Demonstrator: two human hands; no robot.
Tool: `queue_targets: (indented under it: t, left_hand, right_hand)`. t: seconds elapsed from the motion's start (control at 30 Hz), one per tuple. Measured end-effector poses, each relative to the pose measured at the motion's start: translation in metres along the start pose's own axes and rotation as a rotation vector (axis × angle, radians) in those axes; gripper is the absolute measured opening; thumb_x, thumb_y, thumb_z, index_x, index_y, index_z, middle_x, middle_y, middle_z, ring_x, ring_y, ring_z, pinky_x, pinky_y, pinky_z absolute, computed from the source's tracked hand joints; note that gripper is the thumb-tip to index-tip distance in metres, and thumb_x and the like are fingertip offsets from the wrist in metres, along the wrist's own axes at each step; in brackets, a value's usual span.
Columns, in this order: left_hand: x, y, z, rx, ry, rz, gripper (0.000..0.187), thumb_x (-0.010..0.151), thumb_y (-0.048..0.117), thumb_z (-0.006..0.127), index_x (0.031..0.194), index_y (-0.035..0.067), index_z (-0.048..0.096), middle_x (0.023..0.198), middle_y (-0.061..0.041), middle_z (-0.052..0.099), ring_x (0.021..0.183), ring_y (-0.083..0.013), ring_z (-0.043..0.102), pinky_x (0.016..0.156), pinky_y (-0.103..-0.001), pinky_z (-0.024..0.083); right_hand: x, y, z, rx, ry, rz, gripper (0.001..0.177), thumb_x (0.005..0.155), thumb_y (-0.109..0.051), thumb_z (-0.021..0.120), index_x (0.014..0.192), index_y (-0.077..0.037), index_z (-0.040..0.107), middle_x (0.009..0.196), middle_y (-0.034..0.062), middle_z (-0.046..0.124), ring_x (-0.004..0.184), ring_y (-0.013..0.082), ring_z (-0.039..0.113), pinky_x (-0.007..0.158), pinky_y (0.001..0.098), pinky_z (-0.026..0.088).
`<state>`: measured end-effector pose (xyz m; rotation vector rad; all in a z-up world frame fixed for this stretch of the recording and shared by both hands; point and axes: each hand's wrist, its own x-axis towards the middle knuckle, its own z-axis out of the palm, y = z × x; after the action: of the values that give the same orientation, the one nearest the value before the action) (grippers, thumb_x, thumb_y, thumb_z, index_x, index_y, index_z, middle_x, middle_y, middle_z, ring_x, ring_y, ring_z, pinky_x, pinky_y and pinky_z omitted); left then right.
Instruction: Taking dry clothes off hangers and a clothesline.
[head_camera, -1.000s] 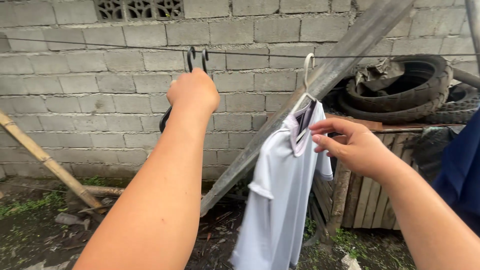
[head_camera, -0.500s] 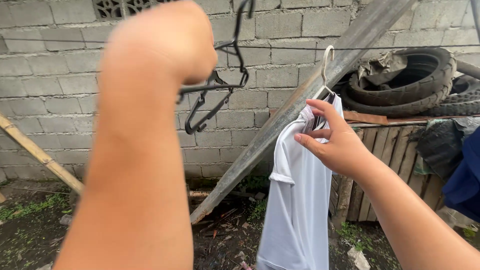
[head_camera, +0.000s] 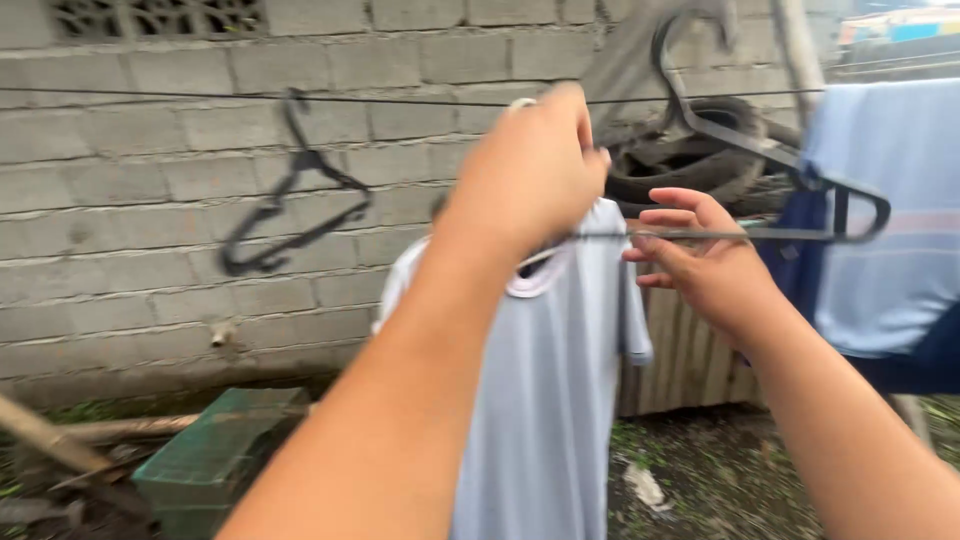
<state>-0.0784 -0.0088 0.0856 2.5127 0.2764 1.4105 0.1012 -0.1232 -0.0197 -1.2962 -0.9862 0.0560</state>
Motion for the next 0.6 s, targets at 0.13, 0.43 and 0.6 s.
queue_targets:
  t: [0.13, 0.43, 0.6]
  left_hand:
    - [-0.011, 0.012, 0.106, -0.147, -0.123, -0.106, 0.026, 0.087, 0.03, 0.073, 0.095, 0.007, 0.066, 0.092, -0.017, 0.075, 0.091, -0.0378, 0.07, 0.079, -0.047, 0.055]
    - [0.019, 0.062, 0.268, -0.37, 0.009, -0.131, 0.041, 0.083, 0.019, 0.077, 0.116, 0.004, 0.059, 0.111, -0.024, 0.067, 0.101, -0.0405, 0.066, 0.083, -0.046, 0.054]
    - [0.033, 0.074, 0.306, -0.345, -0.051, -0.236, 0.065, 0.079, 0.036, 0.086, 0.122, 0.0, 0.053, 0.117, -0.023, 0.067, 0.108, -0.0388, 0.067, 0.091, -0.045, 0.055]
  right_hand:
    - [-0.007, 0.033, -0.095, 0.061, 0.23, 0.088, 0.042, 0.092, -0.018, 0.071, 0.132, -0.012, 0.058, 0.12, 0.0058, 0.067, 0.095, 0.0179, 0.066, 0.078, 0.0379, 0.06]
    - [-0.043, 0.095, -0.248, 0.122, 0.526, 0.505, 0.031, 0.093, -0.022, 0.066, 0.12, -0.008, 0.06, 0.119, 0.0088, 0.065, 0.109, 0.0279, 0.068, 0.088, 0.0454, 0.055]
    - [-0.054, 0.095, -0.269, 0.223, 0.539, 0.616, 0.039, 0.095, -0.022, 0.065, 0.128, -0.004, 0.055, 0.127, 0.013, 0.064, 0.117, 0.0285, 0.066, 0.094, 0.047, 0.054]
